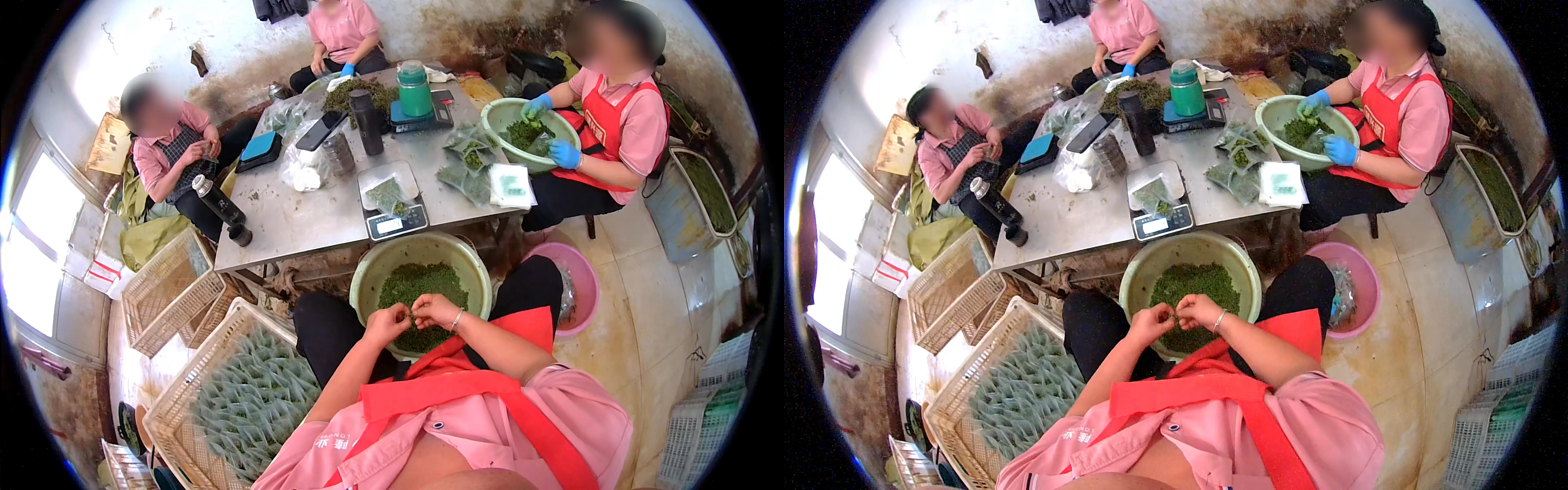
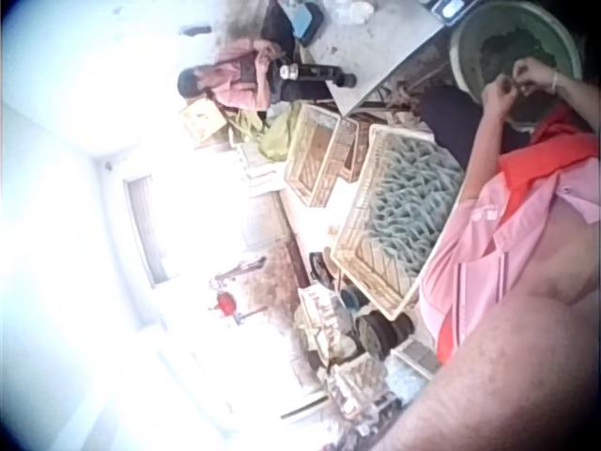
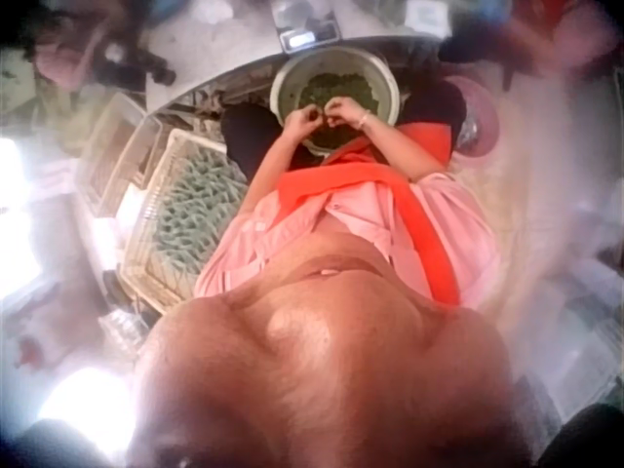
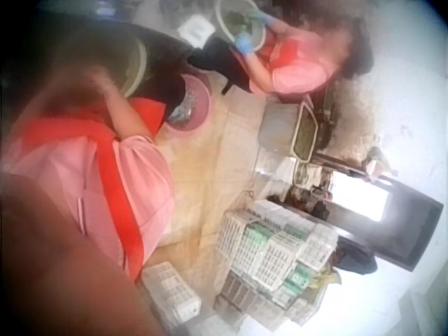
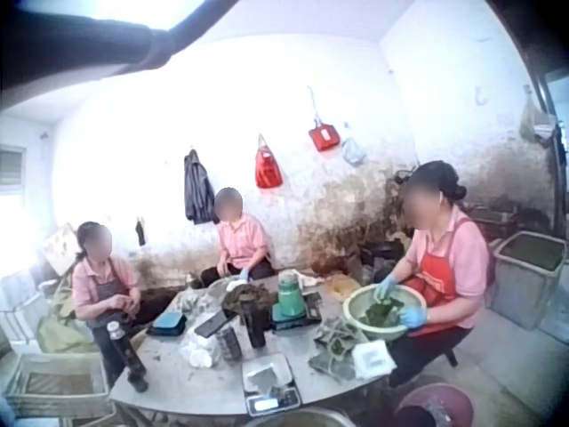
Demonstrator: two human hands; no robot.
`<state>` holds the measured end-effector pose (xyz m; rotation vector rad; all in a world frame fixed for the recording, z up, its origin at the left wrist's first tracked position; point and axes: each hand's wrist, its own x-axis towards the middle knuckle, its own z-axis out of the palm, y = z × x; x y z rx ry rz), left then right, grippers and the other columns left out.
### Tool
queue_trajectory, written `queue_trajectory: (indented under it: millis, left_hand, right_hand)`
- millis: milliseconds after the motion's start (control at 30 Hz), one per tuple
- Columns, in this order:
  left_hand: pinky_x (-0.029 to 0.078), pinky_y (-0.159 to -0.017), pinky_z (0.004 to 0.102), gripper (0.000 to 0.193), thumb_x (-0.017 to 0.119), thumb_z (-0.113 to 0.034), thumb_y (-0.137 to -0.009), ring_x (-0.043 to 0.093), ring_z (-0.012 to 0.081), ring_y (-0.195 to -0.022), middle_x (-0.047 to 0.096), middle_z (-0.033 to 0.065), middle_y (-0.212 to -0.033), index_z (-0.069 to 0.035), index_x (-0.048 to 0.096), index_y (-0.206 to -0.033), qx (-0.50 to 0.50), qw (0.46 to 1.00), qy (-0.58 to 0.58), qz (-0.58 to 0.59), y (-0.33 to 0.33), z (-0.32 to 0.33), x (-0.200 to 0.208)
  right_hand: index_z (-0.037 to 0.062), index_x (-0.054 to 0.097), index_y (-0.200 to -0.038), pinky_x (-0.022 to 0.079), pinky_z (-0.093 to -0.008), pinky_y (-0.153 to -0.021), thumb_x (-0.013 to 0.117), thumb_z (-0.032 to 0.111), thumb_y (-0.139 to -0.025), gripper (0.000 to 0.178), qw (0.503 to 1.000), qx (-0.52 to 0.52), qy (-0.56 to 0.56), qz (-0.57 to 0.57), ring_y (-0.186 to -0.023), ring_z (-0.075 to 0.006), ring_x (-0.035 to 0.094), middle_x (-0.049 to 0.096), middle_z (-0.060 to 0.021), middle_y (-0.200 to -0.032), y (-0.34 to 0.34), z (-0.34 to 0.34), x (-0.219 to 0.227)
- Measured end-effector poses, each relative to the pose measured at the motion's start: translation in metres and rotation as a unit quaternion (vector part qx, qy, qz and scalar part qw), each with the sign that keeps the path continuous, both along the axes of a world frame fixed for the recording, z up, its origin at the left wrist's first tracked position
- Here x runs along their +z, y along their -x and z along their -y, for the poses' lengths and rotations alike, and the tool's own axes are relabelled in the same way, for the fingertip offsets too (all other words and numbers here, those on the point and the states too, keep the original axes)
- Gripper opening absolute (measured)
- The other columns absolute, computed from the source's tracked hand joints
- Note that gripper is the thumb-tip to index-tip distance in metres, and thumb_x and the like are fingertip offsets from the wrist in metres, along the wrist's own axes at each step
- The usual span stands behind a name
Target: The person scoops green tea leaves from a bowl into small plastic bags, weighs each bag on a digital scale, and places the filled bags into a basket. The process is repeated continuously throughout the clip.
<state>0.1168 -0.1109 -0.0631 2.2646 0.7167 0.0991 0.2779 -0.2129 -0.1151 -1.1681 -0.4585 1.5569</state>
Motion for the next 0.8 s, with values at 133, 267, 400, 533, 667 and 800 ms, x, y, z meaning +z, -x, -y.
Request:
queue_trajectory:
  millis: [133,267,400,533,667,800]
  left_hand:
    - [0.050,-0.064,0.0359,0.026,0.065,-0.029,-0.075,0.064,0.0265,-0.070,0.065,0.0087,-0.074,-0.011,0.062,-0.093,-0.009,1.000,0.016,0.022,-0.001,0.002,0.002]
    - [0.050,-0.064,0.0322,0.026,0.066,-0.026,-0.074,0.065,0.0212,-0.070,0.066,0.0076,-0.075,-0.010,0.063,-0.095,0.003,1.000,0.012,-0.012,-0.001,0.001,-0.002]
    - [0.050,-0.064,0.0339,0.027,0.066,-0.029,-0.073,0.066,0.0224,-0.071,0.066,0.0073,-0.075,-0.011,0.063,-0.093,0.005,1.000,-0.017,-0.026,-0.002,0.001,-0.003]
    - [0.050,-0.062,0.0370,0.027,0.065,-0.032,-0.070,0.065,0.0252,-0.070,0.065,0.0063,-0.073,-0.012,0.062,-0.089,-0.015,0.996,-0.082,-0.040,-0.003,0.005,-0.003]
    - [0.049,-0.061,0.0392,0.028,0.065,-0.034,-0.069,0.064,0.0271,-0.068,0.064,0.0064,-0.071,-0.013,0.061,-0.088,-0.022,0.993,-0.101,-0.060,-0.002,0.007,-0.003]
    - [0.049,-0.061,0.0399,0.027,0.064,-0.033,-0.069,0.064,0.0280,-0.069,0.064,0.0070,-0.070,-0.013,0.061,-0.087,-0.012,0.993,-0.102,-0.056,-0.005,0.007,-0.007]
  right_hand:
    - [0.0026,0.055,-0.091,0.056,-0.0305,-0.062,0.062,0.009,-0.084,0.011,1.000,0.008,0.000,-0.012,-0.066,-0.0154,0.063,0.061,-0.0059,-0.078,0.005,0.001,0.003]
    - [0.0026,0.055,-0.088,0.056,-0.0306,-0.059,0.063,0.007,-0.083,0.011,1.000,-0.005,0.007,0.004,-0.064,-0.0156,0.063,0.061,-0.0060,-0.076,0.004,-0.001,-0.005]
    - [0.0022,0.055,-0.087,0.056,-0.0301,-0.060,0.062,0.007,-0.083,0.009,0.999,-0.007,0.018,0.036,-0.064,-0.0153,0.062,0.060,-0.0057,-0.074,0.005,-0.002,-0.005]
    - [0.0024,0.055,-0.083,0.056,-0.0305,-0.055,0.064,0.006,-0.080,0.009,0.998,0.023,0.026,0.061,-0.061,-0.0154,0.062,0.060,-0.0062,-0.073,0.005,-0.001,-0.013]
    - [0.0024,0.056,-0.082,0.056,-0.0302,-0.054,0.063,0.006,-0.080,0.009,0.997,0.031,0.046,0.051,-0.058,-0.0153,0.060,0.059,-0.0055,-0.071,0.006,0.000,-0.009]
    - [0.0020,0.055,-0.083,0.056,-0.0306,-0.054,0.062,0.005,-0.080,0.008,0.997,0.021,0.046,0.059,-0.059,-0.0153,0.060,0.059,-0.0057,-0.070,0.004,-0.004,-0.016]
